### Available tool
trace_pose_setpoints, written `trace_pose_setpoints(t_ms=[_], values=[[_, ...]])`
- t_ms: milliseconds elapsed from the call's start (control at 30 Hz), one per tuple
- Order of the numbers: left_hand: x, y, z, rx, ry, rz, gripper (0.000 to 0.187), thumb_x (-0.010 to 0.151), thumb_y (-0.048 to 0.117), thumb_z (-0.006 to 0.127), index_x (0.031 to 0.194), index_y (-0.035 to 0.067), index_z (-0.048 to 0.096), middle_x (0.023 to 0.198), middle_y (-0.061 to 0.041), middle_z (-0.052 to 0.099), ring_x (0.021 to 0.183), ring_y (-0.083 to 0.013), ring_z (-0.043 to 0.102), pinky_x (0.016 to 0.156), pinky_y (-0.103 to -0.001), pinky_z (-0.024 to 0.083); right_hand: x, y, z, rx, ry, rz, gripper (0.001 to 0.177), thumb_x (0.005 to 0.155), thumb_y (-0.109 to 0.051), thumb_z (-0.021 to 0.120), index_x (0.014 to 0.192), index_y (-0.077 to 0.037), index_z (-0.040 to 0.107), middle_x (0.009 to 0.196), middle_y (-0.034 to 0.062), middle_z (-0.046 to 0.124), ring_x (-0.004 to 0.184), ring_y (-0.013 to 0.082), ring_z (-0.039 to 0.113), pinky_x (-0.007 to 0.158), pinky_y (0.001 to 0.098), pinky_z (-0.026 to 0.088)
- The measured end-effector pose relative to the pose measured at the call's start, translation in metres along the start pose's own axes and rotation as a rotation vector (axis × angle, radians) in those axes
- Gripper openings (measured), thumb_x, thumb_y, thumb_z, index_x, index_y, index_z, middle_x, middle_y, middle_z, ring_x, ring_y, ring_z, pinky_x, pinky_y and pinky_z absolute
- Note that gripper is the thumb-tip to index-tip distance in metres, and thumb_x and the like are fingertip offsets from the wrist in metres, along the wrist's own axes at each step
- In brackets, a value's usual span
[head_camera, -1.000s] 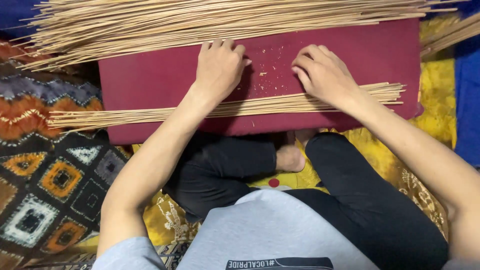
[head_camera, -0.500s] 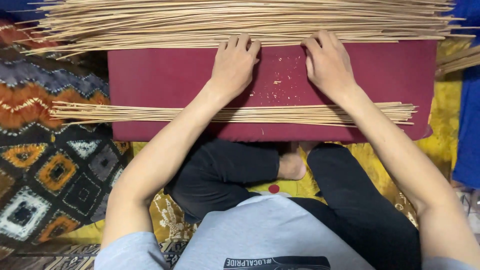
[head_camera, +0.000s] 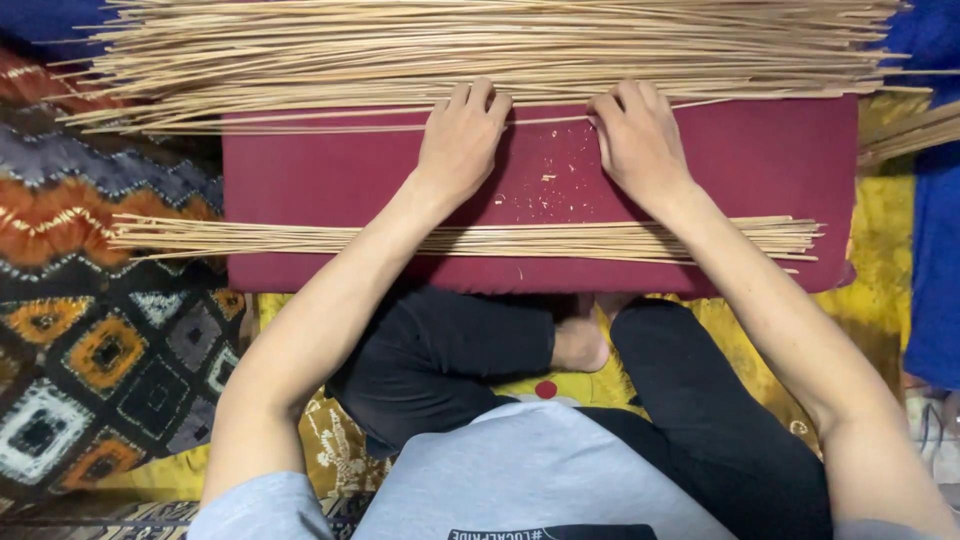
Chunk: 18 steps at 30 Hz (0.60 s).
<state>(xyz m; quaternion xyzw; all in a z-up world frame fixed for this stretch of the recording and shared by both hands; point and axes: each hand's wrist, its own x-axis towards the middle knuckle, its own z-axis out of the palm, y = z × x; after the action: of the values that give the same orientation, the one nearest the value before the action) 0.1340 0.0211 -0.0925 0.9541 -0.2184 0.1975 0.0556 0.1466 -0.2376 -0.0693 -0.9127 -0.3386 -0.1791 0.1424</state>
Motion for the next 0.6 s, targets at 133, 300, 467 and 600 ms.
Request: trace_pose_setpoints(t_ms=[133, 300, 467, 600], values=[[0.002, -0.001, -0.001, -0.001, 0.017, 0.004, 0.032, 0.077, 0.001, 0.070, 0.108, 0.003, 0.063, 0.108, -0.015, 0.057, 0.091, -0.0291, 0.060, 0.072, -0.037, 0.053, 0.001, 0.004, 0.005, -0.035, -0.018, -0.016, 0.010, 0.101, -0.004, 0.062, 0.110, 0.000, 0.065, 0.105, 0.0138, 0.056, 0.096, 0.0295, 0.053, 0.093, 0.0411, 0.045], [0.002, -0.004, -0.006, 0.004, 0.092, -0.001, 0.019, 0.089, 0.017, 0.074, 0.098, 0.007, 0.062, 0.090, -0.009, 0.060, 0.071, -0.0243, 0.062, 0.064, -0.036, 0.049, 0.002, -0.002, 0.008, 0.048, 0.002, -0.020, 0.011, 0.105, -0.006, 0.064, 0.114, 0.000, 0.066, 0.105, 0.0127, 0.055, 0.096, 0.0281, 0.051, 0.092, 0.0401, 0.045], [0.004, -0.013, -0.010, -0.040, 0.014, -0.009, 0.015, 0.095, 0.018, 0.071, 0.099, 0.003, 0.068, 0.096, -0.013, 0.062, 0.086, -0.0276, 0.058, 0.079, -0.041, 0.048, 0.001, -0.001, 0.002, -0.039, 0.000, -0.035, 0.012, 0.101, -0.006, 0.061, 0.111, -0.002, 0.066, 0.107, 0.0127, 0.058, 0.098, 0.0278, 0.052, 0.092, 0.0384, 0.042], [0.010, 0.000, -0.045, -0.346, 0.000, 0.091, 0.025, 0.100, 0.025, 0.071, 0.103, 0.002, 0.061, 0.095, -0.010, 0.057, 0.076, -0.0279, 0.061, 0.066, -0.039, 0.051, 0.008, -0.020, -0.016, -0.007, 0.092, -0.100, 0.013, 0.098, -0.004, 0.061, 0.110, -0.001, 0.063, 0.108, 0.0139, 0.056, 0.098, 0.0287, 0.051, 0.090, 0.0382, 0.043]])
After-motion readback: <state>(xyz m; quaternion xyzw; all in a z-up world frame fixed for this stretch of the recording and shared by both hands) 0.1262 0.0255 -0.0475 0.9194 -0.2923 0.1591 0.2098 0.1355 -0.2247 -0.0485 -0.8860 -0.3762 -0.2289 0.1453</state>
